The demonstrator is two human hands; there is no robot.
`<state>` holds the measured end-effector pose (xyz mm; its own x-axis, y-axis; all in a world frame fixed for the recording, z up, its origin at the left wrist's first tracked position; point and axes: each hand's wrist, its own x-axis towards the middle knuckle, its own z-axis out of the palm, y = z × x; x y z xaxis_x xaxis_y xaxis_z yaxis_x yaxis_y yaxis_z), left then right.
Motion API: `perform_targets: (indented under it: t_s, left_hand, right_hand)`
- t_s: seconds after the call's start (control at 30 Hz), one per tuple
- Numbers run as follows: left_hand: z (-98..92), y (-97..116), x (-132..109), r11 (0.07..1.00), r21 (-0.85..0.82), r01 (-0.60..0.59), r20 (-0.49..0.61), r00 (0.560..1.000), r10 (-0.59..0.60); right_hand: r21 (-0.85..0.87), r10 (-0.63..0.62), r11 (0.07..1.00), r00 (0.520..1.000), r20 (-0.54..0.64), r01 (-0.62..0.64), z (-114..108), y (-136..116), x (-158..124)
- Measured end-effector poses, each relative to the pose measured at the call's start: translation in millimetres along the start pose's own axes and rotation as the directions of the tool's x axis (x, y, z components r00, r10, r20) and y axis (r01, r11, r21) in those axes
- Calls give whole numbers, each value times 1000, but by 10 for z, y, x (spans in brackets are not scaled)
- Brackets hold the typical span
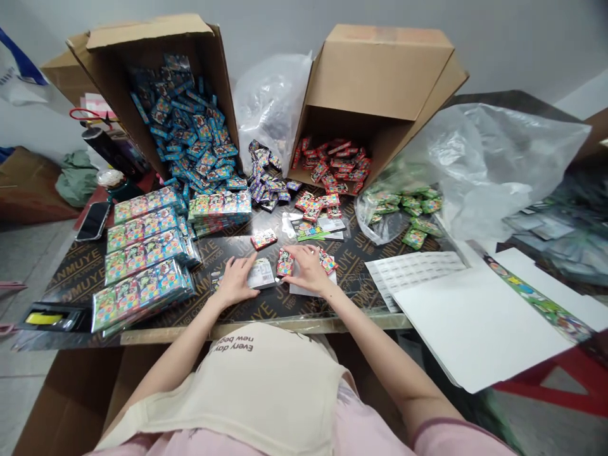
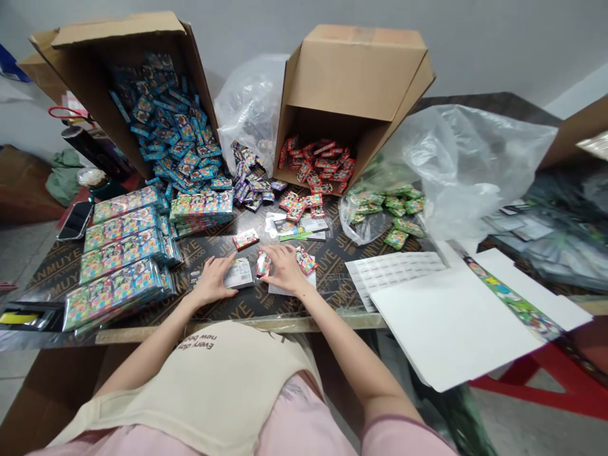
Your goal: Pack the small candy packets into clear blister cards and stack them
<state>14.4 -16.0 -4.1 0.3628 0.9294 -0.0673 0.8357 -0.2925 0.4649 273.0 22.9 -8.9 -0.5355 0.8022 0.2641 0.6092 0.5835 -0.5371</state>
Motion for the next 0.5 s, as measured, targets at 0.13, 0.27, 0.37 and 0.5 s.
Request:
perform_targets:
  t_s: [0.13,0.27,0.37,0.5]
  left_hand:
    - [-43,-7,-42,996,-80,-46,-8,999,45]
    - [-112,0,-64,980,-176,-95,16,995,99]
    - [-137,-3,-66,982,-188,-28,-57,998,17]
    - [-137,-34,-74,982,-189,-3,-106,994,-18]
  right_hand:
    - [164,-6,986,997,74,-6,7,-102,-42]
    - [241,7,970,995,98,-30,33,-190,-37]
    - [176,85,982,995,-48,-75,77,-257,-45]
    - [249,38,968,999,-32,-29,62,-321,-43]
